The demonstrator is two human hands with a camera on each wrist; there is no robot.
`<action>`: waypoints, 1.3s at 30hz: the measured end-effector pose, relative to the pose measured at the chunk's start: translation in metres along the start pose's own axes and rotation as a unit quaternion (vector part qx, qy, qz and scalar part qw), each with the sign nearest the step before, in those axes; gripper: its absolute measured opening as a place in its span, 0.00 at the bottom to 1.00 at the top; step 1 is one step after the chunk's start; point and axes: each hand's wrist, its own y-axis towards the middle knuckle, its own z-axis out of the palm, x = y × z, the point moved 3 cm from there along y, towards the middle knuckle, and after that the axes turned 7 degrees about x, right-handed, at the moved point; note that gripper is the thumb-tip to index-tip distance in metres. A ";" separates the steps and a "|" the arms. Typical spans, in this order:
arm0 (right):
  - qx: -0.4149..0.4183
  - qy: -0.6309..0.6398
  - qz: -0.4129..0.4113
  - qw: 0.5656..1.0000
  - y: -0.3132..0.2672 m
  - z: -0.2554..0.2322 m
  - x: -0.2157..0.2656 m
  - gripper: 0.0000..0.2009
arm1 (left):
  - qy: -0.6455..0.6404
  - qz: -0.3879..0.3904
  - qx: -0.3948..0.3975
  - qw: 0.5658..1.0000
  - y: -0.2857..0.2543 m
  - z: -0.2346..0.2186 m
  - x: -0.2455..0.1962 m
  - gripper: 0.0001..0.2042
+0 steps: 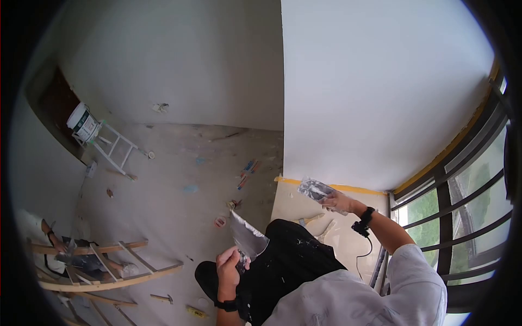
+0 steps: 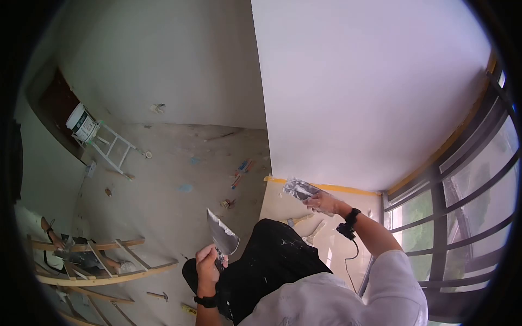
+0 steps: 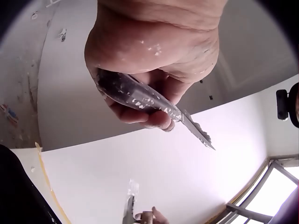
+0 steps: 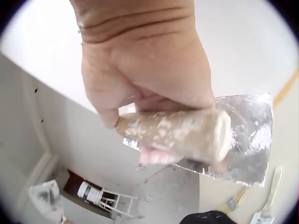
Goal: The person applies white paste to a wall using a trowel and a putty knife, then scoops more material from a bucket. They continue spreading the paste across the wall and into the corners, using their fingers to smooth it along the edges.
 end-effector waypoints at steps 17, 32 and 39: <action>-0.424 -0.417 0.056 0.802 0.222 -0.033 -0.058 0.19 | 0.138 -0.177 -0.322 0.919 -0.120 -0.040 0.022 0.14; -0.352 -0.368 -0.263 0.819 -0.053 0.031 0.217 0.22 | 0.079 -0.054 0.023 0.995 -0.005 0.020 -0.014 0.13; -0.216 -0.322 -0.228 0.893 -0.094 0.080 0.134 0.22 | 0.081 0.005 0.174 0.981 0.039 0.104 0.003 0.08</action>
